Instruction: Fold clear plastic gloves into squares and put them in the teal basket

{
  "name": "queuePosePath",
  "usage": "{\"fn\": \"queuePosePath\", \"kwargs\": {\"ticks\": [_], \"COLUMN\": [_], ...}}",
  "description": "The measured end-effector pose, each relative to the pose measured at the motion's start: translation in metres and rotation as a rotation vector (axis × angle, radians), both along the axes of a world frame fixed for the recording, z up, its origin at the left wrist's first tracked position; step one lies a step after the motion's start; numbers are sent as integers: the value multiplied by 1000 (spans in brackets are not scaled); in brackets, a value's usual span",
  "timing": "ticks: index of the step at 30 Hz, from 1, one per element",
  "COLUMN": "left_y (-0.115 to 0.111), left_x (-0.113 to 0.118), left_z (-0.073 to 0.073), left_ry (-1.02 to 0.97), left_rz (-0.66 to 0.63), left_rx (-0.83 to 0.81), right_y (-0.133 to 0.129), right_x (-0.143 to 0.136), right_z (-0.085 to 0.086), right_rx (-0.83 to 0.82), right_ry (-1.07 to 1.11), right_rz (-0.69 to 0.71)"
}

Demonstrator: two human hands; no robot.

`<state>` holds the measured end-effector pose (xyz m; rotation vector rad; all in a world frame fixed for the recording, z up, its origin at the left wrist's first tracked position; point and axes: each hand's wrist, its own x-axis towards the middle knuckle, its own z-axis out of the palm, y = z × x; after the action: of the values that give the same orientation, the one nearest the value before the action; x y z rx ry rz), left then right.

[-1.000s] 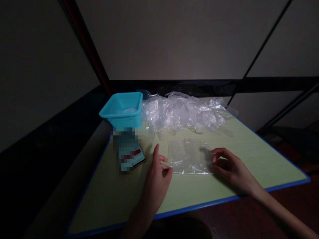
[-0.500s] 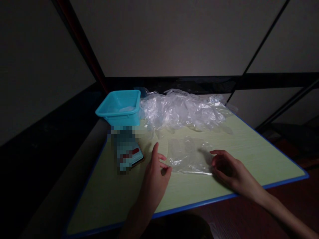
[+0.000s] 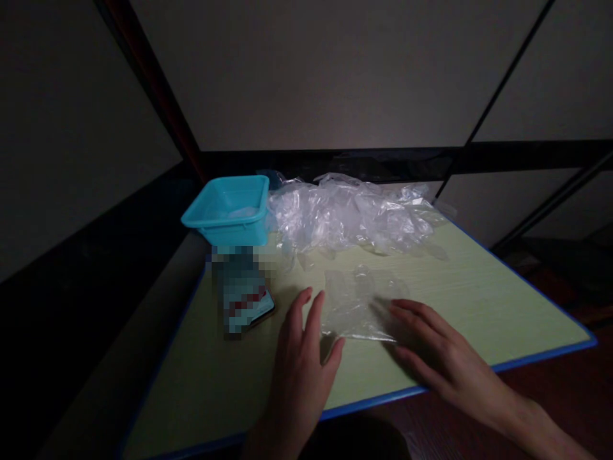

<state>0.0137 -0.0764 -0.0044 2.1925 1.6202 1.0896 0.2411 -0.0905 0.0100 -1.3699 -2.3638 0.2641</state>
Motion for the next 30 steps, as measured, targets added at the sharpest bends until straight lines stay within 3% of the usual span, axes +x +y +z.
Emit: {"fn": "queuePosePath", "kwargs": {"ticks": [4,7,13,30], "left_y": [-8,-7,-4,-9], "left_x": [15,22,20,21], "left_z": [7,7,0,0], "left_ry": [287,398,402,432], "left_rz": [-285,-376,-368,-330], "left_rx": [-38,-113,-174,-159], "right_y": [-5,-4,-2,-2], "right_x": [-10,-11,-11,-8], "right_z": [-7,-14,-12,-16], "right_rx": [75,71,39,131], "right_ry": [-221,-278,-269,-344], "right_rz": [140,184,208,224]}}
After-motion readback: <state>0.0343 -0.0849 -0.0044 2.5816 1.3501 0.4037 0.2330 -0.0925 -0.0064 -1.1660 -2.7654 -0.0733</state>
